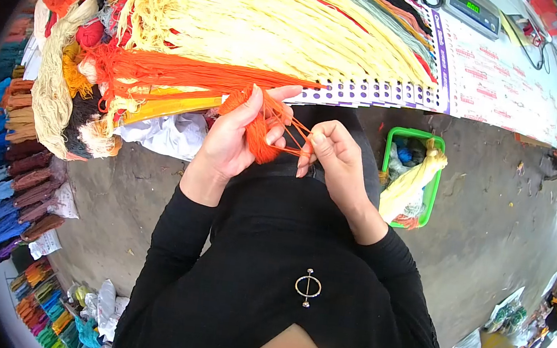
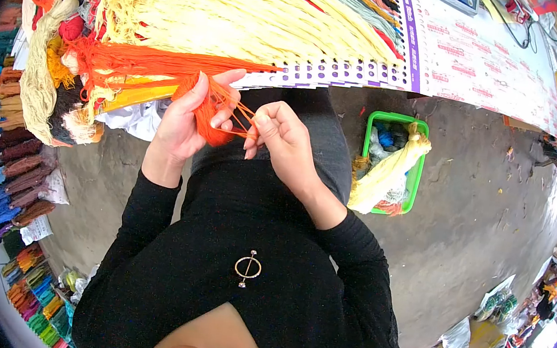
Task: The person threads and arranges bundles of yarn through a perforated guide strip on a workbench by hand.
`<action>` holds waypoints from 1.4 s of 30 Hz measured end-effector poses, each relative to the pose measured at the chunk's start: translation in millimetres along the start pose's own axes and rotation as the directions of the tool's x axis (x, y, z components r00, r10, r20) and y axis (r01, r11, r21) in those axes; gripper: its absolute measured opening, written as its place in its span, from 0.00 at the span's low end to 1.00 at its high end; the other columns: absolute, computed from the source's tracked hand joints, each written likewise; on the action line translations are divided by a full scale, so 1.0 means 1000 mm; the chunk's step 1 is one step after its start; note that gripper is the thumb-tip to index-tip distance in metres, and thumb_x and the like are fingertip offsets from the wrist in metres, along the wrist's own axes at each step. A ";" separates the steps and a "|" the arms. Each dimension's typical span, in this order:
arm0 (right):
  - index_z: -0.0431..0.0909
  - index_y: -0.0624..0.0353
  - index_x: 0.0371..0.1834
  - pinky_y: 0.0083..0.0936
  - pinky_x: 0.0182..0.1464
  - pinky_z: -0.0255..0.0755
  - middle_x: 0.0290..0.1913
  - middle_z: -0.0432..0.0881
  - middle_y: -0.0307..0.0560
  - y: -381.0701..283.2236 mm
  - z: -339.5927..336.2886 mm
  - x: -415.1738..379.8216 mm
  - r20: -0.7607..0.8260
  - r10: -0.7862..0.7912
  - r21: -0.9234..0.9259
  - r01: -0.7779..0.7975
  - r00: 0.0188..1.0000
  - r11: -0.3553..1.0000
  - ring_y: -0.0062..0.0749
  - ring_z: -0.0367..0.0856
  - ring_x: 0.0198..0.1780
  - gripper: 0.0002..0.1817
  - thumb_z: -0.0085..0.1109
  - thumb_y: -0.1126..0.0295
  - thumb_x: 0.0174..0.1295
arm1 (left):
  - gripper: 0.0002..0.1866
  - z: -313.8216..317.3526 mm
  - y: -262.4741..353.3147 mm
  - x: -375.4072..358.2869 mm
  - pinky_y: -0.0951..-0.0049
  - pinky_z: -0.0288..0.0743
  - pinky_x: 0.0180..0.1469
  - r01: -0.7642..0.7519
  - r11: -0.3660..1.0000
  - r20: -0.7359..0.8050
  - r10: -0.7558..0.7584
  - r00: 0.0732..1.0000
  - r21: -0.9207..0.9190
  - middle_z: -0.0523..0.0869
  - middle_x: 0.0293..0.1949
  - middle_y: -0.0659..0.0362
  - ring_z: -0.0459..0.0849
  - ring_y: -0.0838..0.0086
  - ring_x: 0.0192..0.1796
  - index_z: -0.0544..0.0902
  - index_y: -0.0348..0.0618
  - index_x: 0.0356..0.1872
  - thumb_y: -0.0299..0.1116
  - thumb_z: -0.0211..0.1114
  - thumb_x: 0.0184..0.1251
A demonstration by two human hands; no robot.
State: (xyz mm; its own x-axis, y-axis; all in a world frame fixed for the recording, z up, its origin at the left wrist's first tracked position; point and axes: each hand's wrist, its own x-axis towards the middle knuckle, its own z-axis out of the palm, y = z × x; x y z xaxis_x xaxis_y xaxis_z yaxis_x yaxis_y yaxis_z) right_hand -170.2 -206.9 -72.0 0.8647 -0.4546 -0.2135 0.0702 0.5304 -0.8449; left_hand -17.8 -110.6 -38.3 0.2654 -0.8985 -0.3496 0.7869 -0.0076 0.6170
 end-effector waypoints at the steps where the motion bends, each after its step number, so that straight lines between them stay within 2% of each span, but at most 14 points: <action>1: 0.67 0.62 0.39 0.16 0.29 0.70 0.24 0.76 0.42 0.000 0.000 0.000 0.003 0.005 -0.002 -0.005 1.000 1.000 0.22 0.75 0.23 0.11 0.45 0.64 0.71 | 0.29 0.000 0.000 0.000 0.76 0.75 0.37 0.001 1.000 0.000 -0.001 1.000 0.000 0.76 0.37 0.55 0.73 0.79 0.27 0.65 0.30 0.62 0.48 0.40 0.75; 5: 0.68 0.62 0.39 0.16 0.27 0.70 0.24 0.75 0.40 -0.004 -0.001 0.000 0.012 0.061 -0.008 -0.061 0.998 0.998 0.20 0.74 0.23 0.10 0.46 0.65 0.70 | 0.29 0.003 0.000 0.001 0.76 0.75 0.36 -0.020 0.999 -0.028 0.022 0.999 0.046 0.77 0.36 0.56 0.74 0.80 0.26 0.67 0.30 0.60 0.48 0.39 0.75; 8: 0.69 0.63 0.40 0.15 0.25 0.68 0.23 0.74 0.39 -0.004 -0.002 -0.001 0.033 0.108 -0.115 -0.104 0.994 0.988 0.19 0.73 0.22 0.10 0.47 0.66 0.70 | 0.28 0.006 -0.001 0.000 0.75 0.76 0.37 -0.038 0.992 -0.074 0.047 0.996 0.119 0.77 0.35 0.57 0.74 0.80 0.26 0.69 0.30 0.59 0.48 0.40 0.75; 11: 0.68 0.62 0.39 0.14 0.23 0.67 0.22 0.73 0.38 -0.001 -0.003 -0.001 0.022 0.088 -0.120 -0.085 0.996 0.989 0.18 0.71 0.21 0.09 0.46 0.67 0.70 | 0.27 0.005 -0.002 0.001 0.76 0.75 0.36 -0.052 0.984 -0.126 0.074 0.989 0.169 0.77 0.34 0.57 0.74 0.79 0.26 0.70 0.30 0.57 0.47 0.41 0.75; 13: 0.66 0.62 0.38 0.15 0.23 0.67 0.21 0.73 0.39 -0.002 -0.001 -0.002 -0.004 0.011 -0.100 -0.011 1.000 0.995 0.18 0.71 0.20 0.09 0.44 0.67 0.71 | 0.26 0.003 -0.003 0.001 0.76 0.75 0.36 -0.066 0.979 -0.151 0.096 0.984 0.192 0.77 0.34 0.58 0.74 0.79 0.27 0.71 0.30 0.57 0.47 0.43 0.74; 15: 0.65 0.61 0.37 0.15 0.23 0.67 0.21 0.72 0.39 -0.004 0.001 -0.003 -0.013 0.004 -0.107 -0.006 1.000 0.994 0.18 0.71 0.20 0.09 0.43 0.67 0.71 | 0.25 0.001 -0.005 0.003 0.77 0.75 0.35 -0.093 0.974 -0.161 0.128 0.979 0.208 0.76 0.30 0.61 0.71 0.82 0.26 0.73 0.30 0.54 0.45 0.47 0.73; 19: 0.64 0.61 0.37 0.15 0.22 0.67 0.21 0.72 0.40 -0.002 0.001 -0.005 -0.028 -0.020 -0.113 0.016 0.999 0.993 0.18 0.70 0.19 0.09 0.41 0.66 0.72 | 0.23 -0.003 -0.005 0.003 0.82 0.71 0.30 -0.098 0.975 -0.161 0.131 0.978 0.202 0.77 0.32 0.59 0.69 0.85 0.24 0.73 0.30 0.54 0.43 0.51 0.72; 21: 0.64 0.61 0.38 0.15 0.21 0.66 0.21 0.72 0.39 0.000 0.001 -0.005 -0.026 -0.020 -0.114 0.017 0.999 0.993 0.18 0.70 0.19 0.09 0.41 0.66 0.72 | 0.22 0.003 -0.003 -0.001 0.84 0.68 0.27 -0.043 0.996 -0.183 0.056 0.981 0.075 0.75 0.29 0.63 0.66 0.87 0.24 0.76 0.30 0.51 0.43 0.52 0.71; 26: 0.66 0.61 0.38 0.15 0.21 0.66 0.19 0.71 0.38 -0.006 0.003 -0.006 -0.006 0.048 -0.056 -0.049 0.999 0.997 0.18 0.70 0.18 0.09 0.43 0.66 0.71 | 0.19 0.010 -0.004 -0.004 0.87 0.63 0.22 -0.011 0.984 -0.172 0.042 0.984 0.177 0.75 0.29 0.64 0.66 0.88 0.23 0.78 0.32 0.49 0.40 0.53 0.71; 28: 0.68 0.61 0.37 0.14 0.20 0.65 0.18 0.71 0.36 -0.008 0.003 -0.006 0.030 0.150 -0.084 -0.147 0.988 0.986 0.17 0.69 0.17 0.10 0.45 0.66 0.70 | 0.17 0.012 -0.007 -0.004 0.88 0.61 0.18 0.002 0.972 -0.197 0.045 0.979 0.236 0.75 0.29 0.62 0.67 0.87 0.21 0.79 0.33 0.46 0.40 0.53 0.71; 34: 0.69 0.62 0.36 0.14 0.18 0.63 0.18 0.71 0.37 -0.002 0.003 -0.008 -0.011 0.029 -0.106 -0.030 1.000 0.994 0.16 0.68 0.17 0.10 0.46 0.66 0.70 | 0.17 0.012 -0.008 -0.005 0.87 0.61 0.17 -0.054 0.961 -0.218 0.116 0.969 0.270 0.75 0.26 0.60 0.67 0.85 0.18 0.78 0.34 0.38 0.41 0.50 0.73; 38: 0.68 0.62 0.36 0.14 0.18 0.63 0.18 0.71 0.36 -0.002 0.005 -0.009 -0.056 -0.025 -0.154 0.017 0.998 0.988 0.15 0.67 0.16 0.10 0.45 0.66 0.70 | 0.18 0.010 -0.011 -0.002 0.86 0.61 0.16 -0.100 0.960 -0.250 0.167 0.954 0.261 0.75 0.25 0.59 0.68 0.84 0.17 0.77 0.34 0.38 0.41 0.49 0.73; 41: 0.69 0.62 0.37 0.14 0.18 0.62 0.18 0.72 0.37 0.001 0.001 -0.008 -0.046 0.042 -0.132 -0.048 0.998 0.990 0.15 0.67 0.17 0.10 0.48 0.66 0.69 | 0.18 0.011 -0.011 -0.002 0.86 0.62 0.16 -0.131 0.945 -0.204 0.198 0.959 0.300 0.76 0.25 0.58 0.68 0.83 0.17 0.77 0.34 0.38 0.41 0.49 0.74; 42: 0.69 0.62 0.38 0.14 0.18 0.62 0.19 0.72 0.37 -0.006 0.004 -0.008 0.007 0.093 -0.147 -0.091 0.996 0.985 0.15 0.68 0.17 0.09 0.48 0.67 0.69 | 0.18 0.016 -0.011 -0.002 0.86 0.60 0.16 -0.118 0.948 -0.226 0.189 0.956 0.294 0.76 0.23 0.59 0.67 0.83 0.15 0.77 0.34 0.38 0.42 0.48 0.74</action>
State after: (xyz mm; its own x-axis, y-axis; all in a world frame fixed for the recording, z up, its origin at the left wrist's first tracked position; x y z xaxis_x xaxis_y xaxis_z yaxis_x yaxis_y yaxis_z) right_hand -175.9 -203.7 -63.2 0.8708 -0.3983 -0.2881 -0.0829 0.4587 -0.8847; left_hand -35.8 -115.7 -32.5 0.5279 -0.7610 -0.3770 0.5513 -0.0306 0.8338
